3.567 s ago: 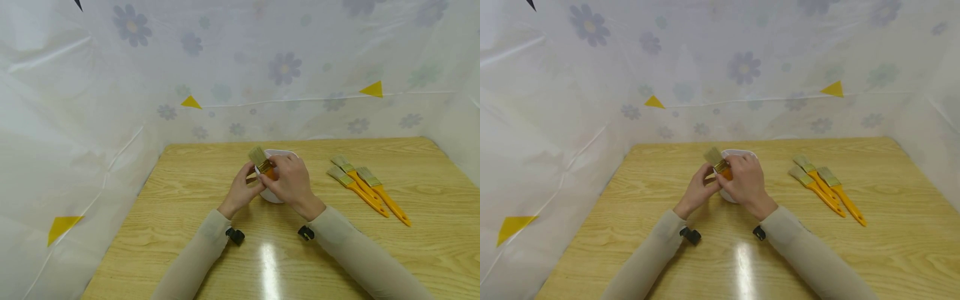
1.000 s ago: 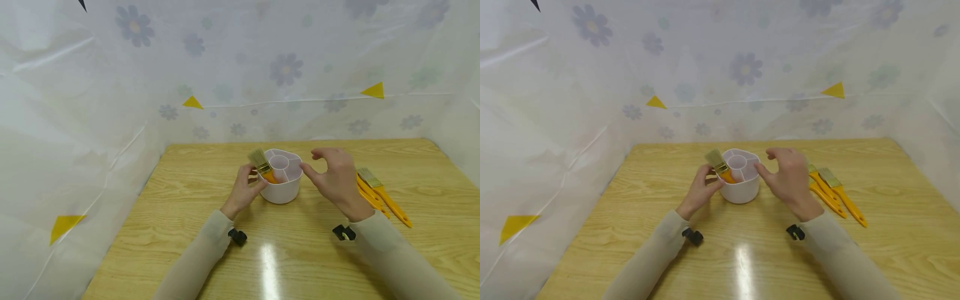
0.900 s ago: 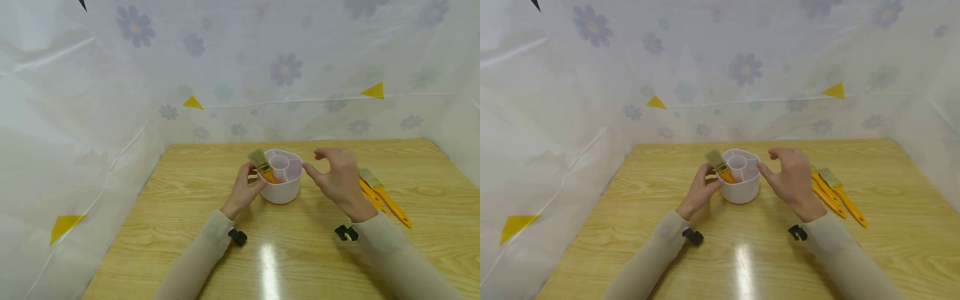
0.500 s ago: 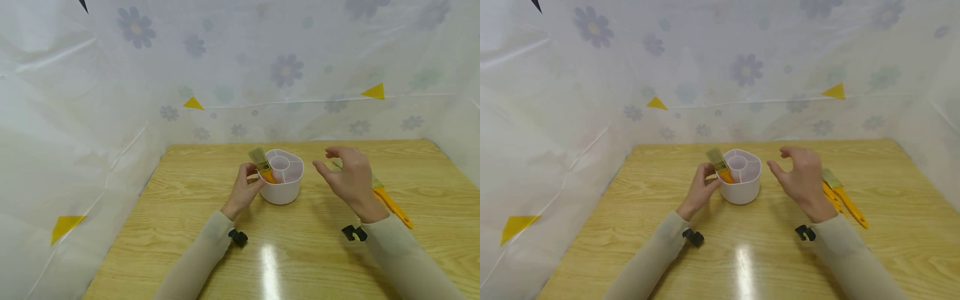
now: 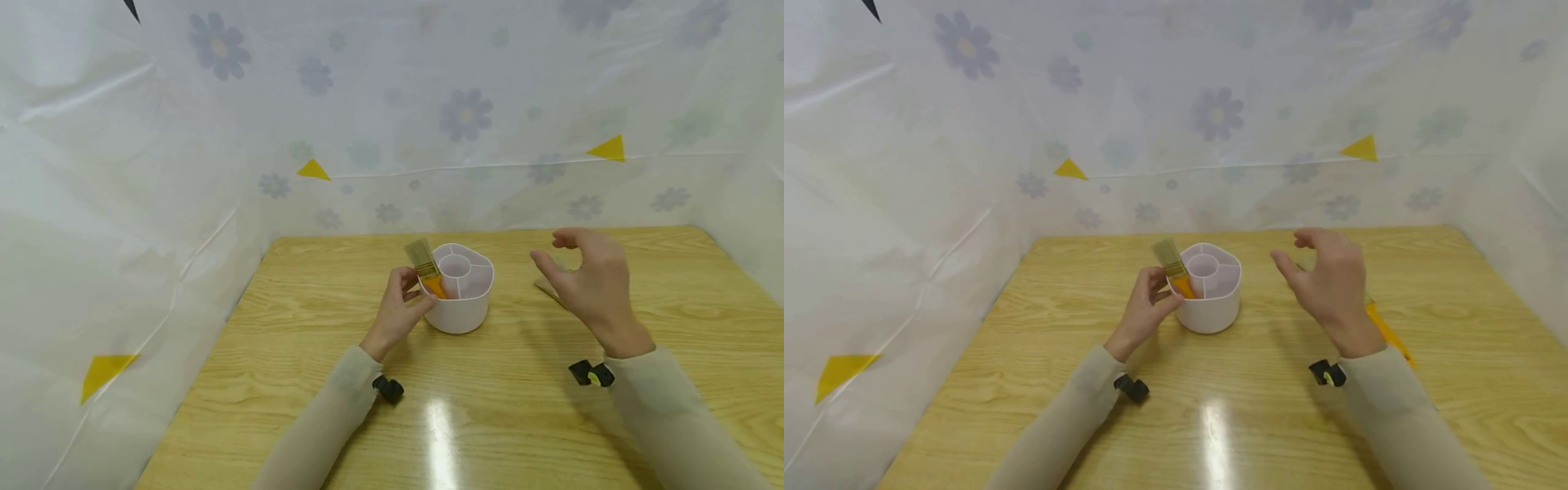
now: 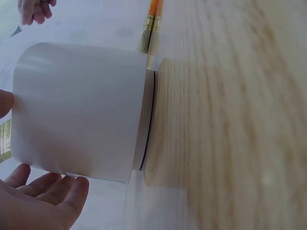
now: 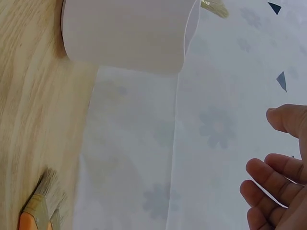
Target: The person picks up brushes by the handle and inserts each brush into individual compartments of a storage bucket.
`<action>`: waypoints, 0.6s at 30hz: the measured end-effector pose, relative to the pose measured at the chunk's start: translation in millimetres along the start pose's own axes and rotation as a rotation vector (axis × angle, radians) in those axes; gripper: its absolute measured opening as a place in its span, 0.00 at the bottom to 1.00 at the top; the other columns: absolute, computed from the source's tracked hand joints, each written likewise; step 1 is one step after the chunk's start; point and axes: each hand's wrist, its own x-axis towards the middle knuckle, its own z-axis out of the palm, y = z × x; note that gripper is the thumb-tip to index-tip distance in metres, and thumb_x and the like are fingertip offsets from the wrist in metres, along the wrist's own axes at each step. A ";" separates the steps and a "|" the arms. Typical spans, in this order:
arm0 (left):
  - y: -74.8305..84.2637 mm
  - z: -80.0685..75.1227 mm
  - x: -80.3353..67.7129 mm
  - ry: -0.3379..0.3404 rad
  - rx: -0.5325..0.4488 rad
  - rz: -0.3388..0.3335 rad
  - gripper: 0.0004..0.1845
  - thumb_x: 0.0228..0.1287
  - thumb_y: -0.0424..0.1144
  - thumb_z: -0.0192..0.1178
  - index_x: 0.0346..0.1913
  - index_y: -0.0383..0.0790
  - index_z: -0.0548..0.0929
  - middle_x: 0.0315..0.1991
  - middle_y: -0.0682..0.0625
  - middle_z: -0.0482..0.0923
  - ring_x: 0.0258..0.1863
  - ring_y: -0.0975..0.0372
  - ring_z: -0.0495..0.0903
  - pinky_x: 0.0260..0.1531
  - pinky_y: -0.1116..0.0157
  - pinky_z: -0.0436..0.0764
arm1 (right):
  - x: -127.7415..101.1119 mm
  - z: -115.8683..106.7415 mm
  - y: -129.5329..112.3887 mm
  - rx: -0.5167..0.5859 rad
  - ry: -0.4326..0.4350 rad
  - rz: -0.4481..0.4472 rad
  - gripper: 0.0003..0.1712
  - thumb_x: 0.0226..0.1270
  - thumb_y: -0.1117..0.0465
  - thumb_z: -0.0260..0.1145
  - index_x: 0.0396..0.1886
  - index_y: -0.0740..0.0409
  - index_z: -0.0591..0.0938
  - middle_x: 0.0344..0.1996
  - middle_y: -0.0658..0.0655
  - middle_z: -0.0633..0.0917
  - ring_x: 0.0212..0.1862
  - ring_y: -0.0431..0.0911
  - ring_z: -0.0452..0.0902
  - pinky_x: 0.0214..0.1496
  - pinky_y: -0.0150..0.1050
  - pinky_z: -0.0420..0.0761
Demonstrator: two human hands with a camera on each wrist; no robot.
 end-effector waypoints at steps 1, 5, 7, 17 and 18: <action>0.0 0.0 -0.4 0.000 -0.002 -0.001 0.30 0.62 0.31 0.61 0.61 0.25 0.58 0.62 0.32 0.63 0.67 0.46 0.62 0.64 0.49 0.64 | 0.4 -1.2 0.4 0.002 -0.002 0.007 0.22 0.44 0.63 0.78 0.40 0.67 0.84 0.32 0.65 0.85 0.37 0.59 0.79 0.44 0.56 0.73; 0.3 0.1 -0.6 0.001 0.002 -0.006 0.30 0.62 0.31 0.61 0.61 0.26 0.58 0.62 0.32 0.62 0.67 0.46 0.61 0.64 0.49 0.64 | 1.2 -5.9 2.8 0.002 -0.017 0.031 0.21 0.46 0.63 0.78 0.41 0.68 0.84 0.33 0.65 0.84 0.38 0.59 0.78 0.44 0.55 0.72; 0.7 0.2 -0.7 0.002 0.009 -0.006 0.30 0.62 0.32 0.61 0.61 0.26 0.58 0.63 0.33 0.62 0.67 0.46 0.61 0.64 0.49 0.64 | 1.0 -7.4 4.3 0.002 -0.021 0.039 0.21 0.46 0.63 0.78 0.41 0.68 0.84 0.33 0.65 0.84 0.38 0.59 0.78 0.44 0.55 0.72; 4.3 -0.3 -1.6 0.005 0.034 0.005 0.29 0.63 0.31 0.60 0.61 0.25 0.59 0.63 0.33 0.61 0.67 0.46 0.61 0.63 0.49 0.65 | 1.8 -9.5 9.6 -0.023 -0.050 0.074 0.22 0.49 0.62 0.76 0.42 0.69 0.83 0.33 0.65 0.84 0.37 0.59 0.77 0.43 0.55 0.72; 4.1 -0.5 -1.4 0.004 0.038 0.004 0.29 0.63 0.31 0.60 0.61 0.25 0.59 0.63 0.33 0.61 0.67 0.46 0.61 0.63 0.49 0.65 | 1.6 -9.6 10.1 -0.028 -0.059 0.083 0.22 0.50 0.61 0.76 0.43 0.69 0.82 0.34 0.65 0.84 0.38 0.59 0.77 0.43 0.55 0.72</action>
